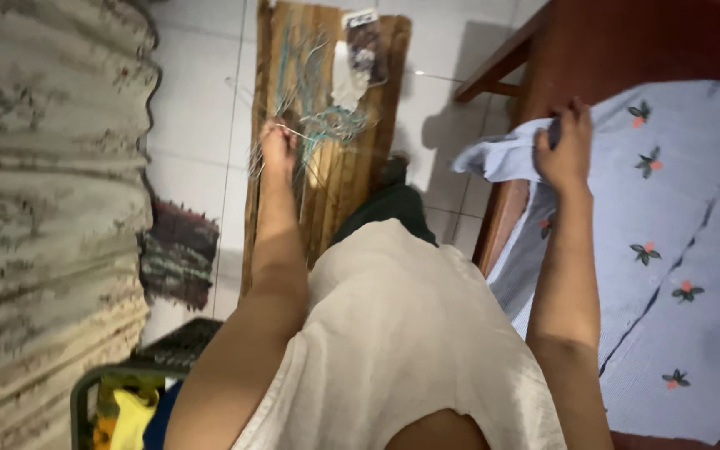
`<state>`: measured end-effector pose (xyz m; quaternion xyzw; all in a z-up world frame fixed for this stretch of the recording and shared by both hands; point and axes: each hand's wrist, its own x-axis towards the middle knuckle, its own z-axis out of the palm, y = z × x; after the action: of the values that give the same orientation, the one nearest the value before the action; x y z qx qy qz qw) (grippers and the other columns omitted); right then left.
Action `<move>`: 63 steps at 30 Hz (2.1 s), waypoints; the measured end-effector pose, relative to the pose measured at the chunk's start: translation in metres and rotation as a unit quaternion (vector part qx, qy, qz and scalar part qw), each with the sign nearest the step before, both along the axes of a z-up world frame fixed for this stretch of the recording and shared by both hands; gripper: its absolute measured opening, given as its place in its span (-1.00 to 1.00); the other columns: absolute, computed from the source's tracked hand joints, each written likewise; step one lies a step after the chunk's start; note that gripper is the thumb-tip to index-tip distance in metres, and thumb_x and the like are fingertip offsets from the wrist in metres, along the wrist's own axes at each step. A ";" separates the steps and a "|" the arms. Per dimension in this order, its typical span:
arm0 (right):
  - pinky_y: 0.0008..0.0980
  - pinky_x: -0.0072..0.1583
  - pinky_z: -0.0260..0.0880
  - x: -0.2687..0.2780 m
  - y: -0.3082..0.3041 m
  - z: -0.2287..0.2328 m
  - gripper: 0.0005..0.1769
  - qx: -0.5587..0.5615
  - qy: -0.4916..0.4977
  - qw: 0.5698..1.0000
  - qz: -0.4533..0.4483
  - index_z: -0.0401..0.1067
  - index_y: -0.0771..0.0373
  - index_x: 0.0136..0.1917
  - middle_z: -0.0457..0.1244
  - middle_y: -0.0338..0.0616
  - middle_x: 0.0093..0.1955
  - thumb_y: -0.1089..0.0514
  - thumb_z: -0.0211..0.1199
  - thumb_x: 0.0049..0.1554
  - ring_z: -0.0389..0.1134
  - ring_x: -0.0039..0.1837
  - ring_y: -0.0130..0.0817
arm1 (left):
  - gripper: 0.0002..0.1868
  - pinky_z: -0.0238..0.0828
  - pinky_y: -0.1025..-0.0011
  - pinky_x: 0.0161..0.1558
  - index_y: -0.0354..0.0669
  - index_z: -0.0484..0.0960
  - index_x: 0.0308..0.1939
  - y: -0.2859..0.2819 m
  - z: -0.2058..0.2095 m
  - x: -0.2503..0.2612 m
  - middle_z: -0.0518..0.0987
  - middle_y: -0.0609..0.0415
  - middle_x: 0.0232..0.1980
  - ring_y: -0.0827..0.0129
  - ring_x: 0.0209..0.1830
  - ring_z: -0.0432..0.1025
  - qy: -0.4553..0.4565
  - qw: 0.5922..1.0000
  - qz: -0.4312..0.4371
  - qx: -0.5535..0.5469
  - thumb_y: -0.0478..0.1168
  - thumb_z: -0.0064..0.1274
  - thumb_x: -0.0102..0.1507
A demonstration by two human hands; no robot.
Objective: The person irons a light blue patterned shirt laid out on a wooden table. They smooth the fabric with one hand while moving the iron with the other, then fold the shirt and place it on a hanger.
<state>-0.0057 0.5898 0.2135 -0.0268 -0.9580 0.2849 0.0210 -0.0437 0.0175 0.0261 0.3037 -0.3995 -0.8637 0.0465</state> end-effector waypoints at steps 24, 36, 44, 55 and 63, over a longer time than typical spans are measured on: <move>-0.27 0.40 0.17 0.135 -0.045 0.138 -0.43 -0.465 0.112 0.862 -0.165 0.14 0.22 0.53 0.21 -0.15 0.47 -0.11 -0.20 0.40 0.23 0.37 -0.27 | -0.59 -0.10 0.49 -0.49 -0.16 0.21 -0.69 0.391 0.484 -0.016 0.22 0.14 -0.60 0.49 -0.56 0.05 0.344 0.617 -0.686 0.172 -0.63 -0.23 0.18; 0.03 0.29 0.39 0.191 -0.014 0.095 -0.39 -0.808 0.187 0.557 -0.047 0.39 0.25 0.12 0.36 -0.07 0.09 -0.29 -0.21 0.35 0.43 0.15 -0.15 | -0.76 0.05 0.48 -0.53 -0.20 0.30 -0.66 0.591 0.441 0.021 0.27 0.14 -0.61 0.51 -0.63 0.10 0.348 0.552 -0.747 0.129 -0.56 -0.37 -0.01; -0.34 -0.19 0.44 0.185 0.015 0.123 -0.76 -0.635 0.177 0.683 -0.314 0.33 0.28 0.13 0.23 -0.19 -0.16 0.07 0.02 0.37 0.35 -0.28 -0.31 | -0.74 0.42 0.51 -0.29 -0.18 0.50 -0.57 0.664 0.416 -0.033 0.52 0.09 -0.49 0.50 -0.43 0.44 0.393 0.458 -0.796 0.050 -0.51 -0.25 0.08; -0.39 -0.19 0.35 0.188 0.032 0.145 -0.65 -0.413 0.153 0.666 -0.602 0.37 0.26 0.29 0.27 -0.19 -0.25 0.03 -0.06 0.42 0.27 -0.28 -0.46 | -0.64 0.49 0.30 0.12 -0.13 0.65 0.02 0.742 0.251 -0.150 0.61 0.02 0.10 0.26 0.13 0.54 0.474 0.343 -0.745 -0.322 -0.02 0.21 0.24; -0.42 0.02 0.42 0.226 0.043 0.167 -0.68 -0.113 0.104 0.730 -0.666 0.50 0.34 0.30 0.37 -0.04 -0.09 0.37 0.01 0.37 0.42 -0.02 -0.47 | -0.42 0.06 -0.14 0.28 -0.03 0.54 0.15 0.766 0.175 -0.135 0.39 -0.06 0.24 0.01 0.34 0.22 0.504 0.187 -0.662 -0.522 -0.07 0.32 0.07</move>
<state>0.2199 0.6328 0.3808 -0.6301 -0.6472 0.3055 0.3013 -0.1787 0.7839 0.2010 -0.6674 -0.7034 -0.1371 -0.2026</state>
